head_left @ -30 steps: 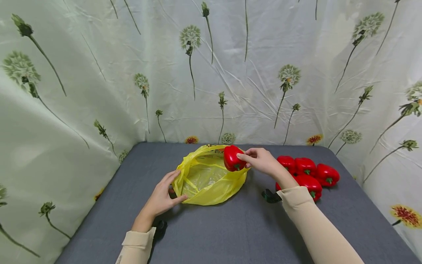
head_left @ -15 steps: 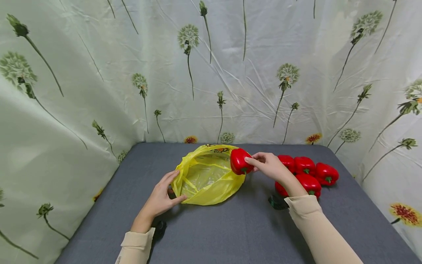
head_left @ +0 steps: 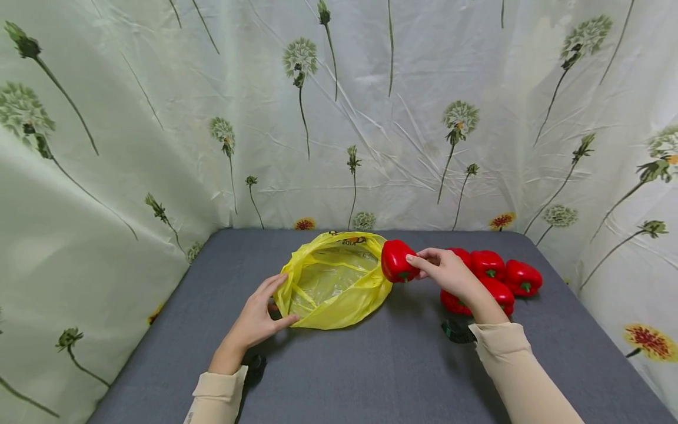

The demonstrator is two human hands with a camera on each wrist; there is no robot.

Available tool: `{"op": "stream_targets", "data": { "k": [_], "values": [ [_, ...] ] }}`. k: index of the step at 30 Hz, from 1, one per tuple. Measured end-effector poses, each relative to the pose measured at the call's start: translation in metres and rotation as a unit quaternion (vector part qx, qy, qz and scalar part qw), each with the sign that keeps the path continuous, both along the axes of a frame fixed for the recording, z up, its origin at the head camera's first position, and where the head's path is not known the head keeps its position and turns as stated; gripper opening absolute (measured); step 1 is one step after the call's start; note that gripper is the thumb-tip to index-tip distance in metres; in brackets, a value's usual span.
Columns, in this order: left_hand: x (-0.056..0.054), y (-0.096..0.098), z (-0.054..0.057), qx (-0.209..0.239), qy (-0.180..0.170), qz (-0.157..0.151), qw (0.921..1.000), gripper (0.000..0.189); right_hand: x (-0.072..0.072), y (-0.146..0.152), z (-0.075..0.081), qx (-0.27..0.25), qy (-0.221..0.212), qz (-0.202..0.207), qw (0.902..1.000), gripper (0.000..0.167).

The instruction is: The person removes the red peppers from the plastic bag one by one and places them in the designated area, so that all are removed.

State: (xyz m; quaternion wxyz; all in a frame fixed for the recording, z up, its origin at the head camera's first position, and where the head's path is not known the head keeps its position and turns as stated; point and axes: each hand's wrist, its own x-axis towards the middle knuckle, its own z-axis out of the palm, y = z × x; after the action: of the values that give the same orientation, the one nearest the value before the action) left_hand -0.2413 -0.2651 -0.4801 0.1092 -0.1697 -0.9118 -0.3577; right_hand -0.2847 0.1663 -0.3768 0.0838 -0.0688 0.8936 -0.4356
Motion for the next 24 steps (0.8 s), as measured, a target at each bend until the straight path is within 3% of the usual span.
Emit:
{"op": "stream_targets", "data": {
  "k": [10, 24],
  "values": [
    [-0.001, -0.002, -0.001, -0.005, -0.005, 0.005, 1.0, 0.098, 0.008, 0.019, -0.004, 0.0, 0.008, -0.017, 0.9998, 0.064],
    [-0.001, -0.002, 0.0, -0.005, -0.006, 0.004, 1.0, 0.098, 0.014, 0.042, -0.012, -0.001, -0.012, -0.039, 0.9992, 0.069]
  ]
}}
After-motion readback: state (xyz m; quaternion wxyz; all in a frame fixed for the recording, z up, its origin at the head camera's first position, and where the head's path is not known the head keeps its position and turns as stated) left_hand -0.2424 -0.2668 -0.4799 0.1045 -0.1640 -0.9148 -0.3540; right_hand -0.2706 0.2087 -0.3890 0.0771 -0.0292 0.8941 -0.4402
